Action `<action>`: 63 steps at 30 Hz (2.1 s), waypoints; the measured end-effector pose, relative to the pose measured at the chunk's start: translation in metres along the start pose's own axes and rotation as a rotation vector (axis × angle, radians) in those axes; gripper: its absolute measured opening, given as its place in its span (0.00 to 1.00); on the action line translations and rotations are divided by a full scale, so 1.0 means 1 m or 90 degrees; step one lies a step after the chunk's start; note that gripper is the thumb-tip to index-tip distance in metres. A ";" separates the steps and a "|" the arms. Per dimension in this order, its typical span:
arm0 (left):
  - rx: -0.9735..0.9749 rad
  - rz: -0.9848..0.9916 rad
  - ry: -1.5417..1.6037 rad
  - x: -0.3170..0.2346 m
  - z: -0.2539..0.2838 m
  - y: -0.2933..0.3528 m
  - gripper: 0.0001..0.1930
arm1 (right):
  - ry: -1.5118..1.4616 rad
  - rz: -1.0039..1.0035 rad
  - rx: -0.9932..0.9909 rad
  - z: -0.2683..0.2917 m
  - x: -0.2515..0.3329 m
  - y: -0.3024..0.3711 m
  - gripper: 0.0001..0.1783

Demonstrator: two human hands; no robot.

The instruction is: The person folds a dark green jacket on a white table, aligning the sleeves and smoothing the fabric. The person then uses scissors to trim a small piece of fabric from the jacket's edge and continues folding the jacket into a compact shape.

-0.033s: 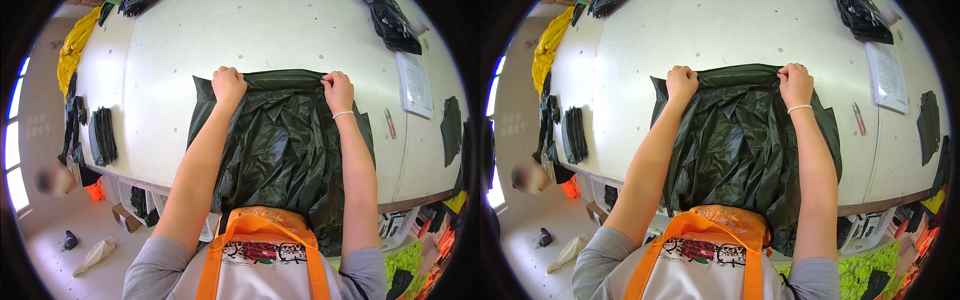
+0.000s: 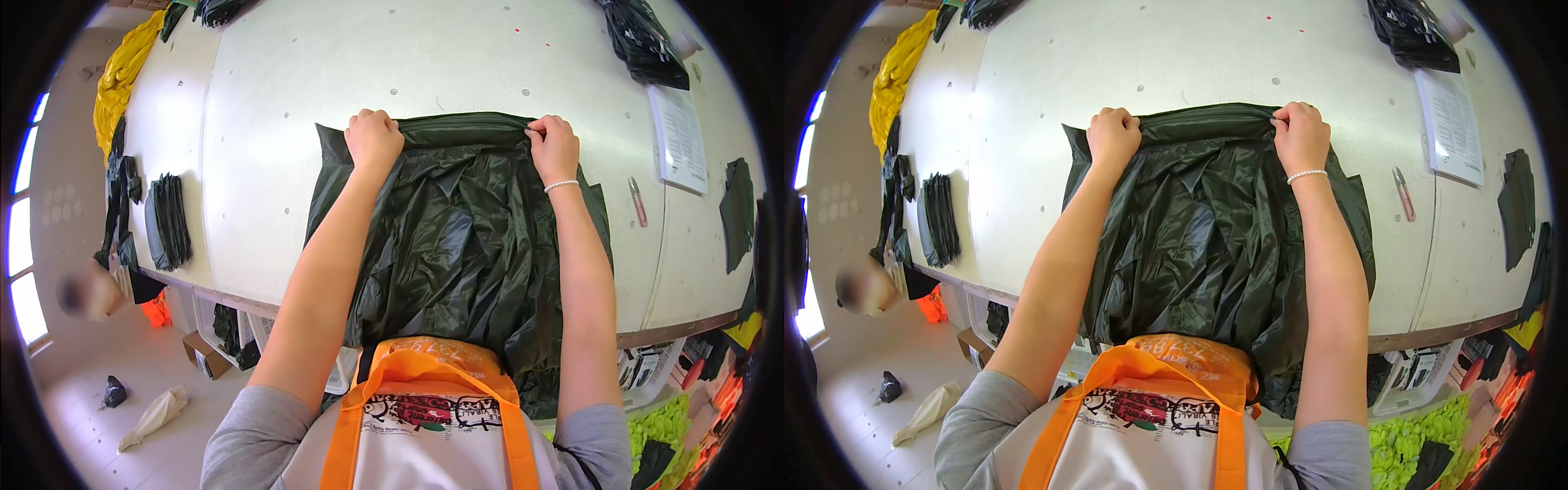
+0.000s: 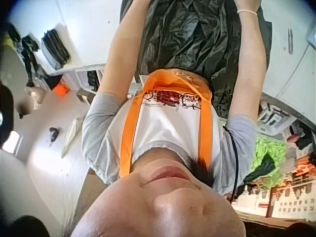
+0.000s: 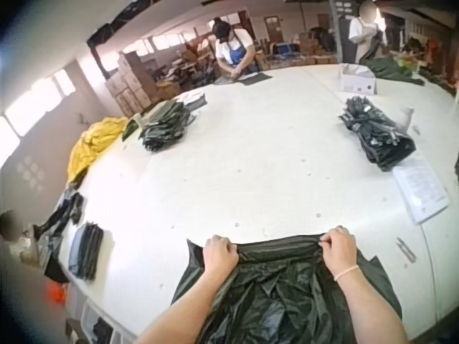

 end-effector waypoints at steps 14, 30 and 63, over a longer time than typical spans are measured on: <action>0.089 0.098 0.150 0.010 -0.009 0.008 0.08 | 0.059 -0.016 0.023 0.006 0.001 -0.003 0.04; 0.064 0.305 0.360 0.147 0.011 0.039 0.42 | 0.277 -0.192 -0.096 0.104 -0.186 0.097 0.22; 0.031 0.007 0.381 0.096 -0.016 -0.003 0.05 | 0.170 0.249 0.396 -0.110 0.206 -0.050 0.15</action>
Point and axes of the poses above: each hand's wrist, its own y-axis away from the middle knuckle, its own z-axis out of the back of the hand, x = y × z, the point moved 4 cm from there along -y, towards the middle knuckle, and after that the axes turned 8 degrees about x, right-handed, at the moved point
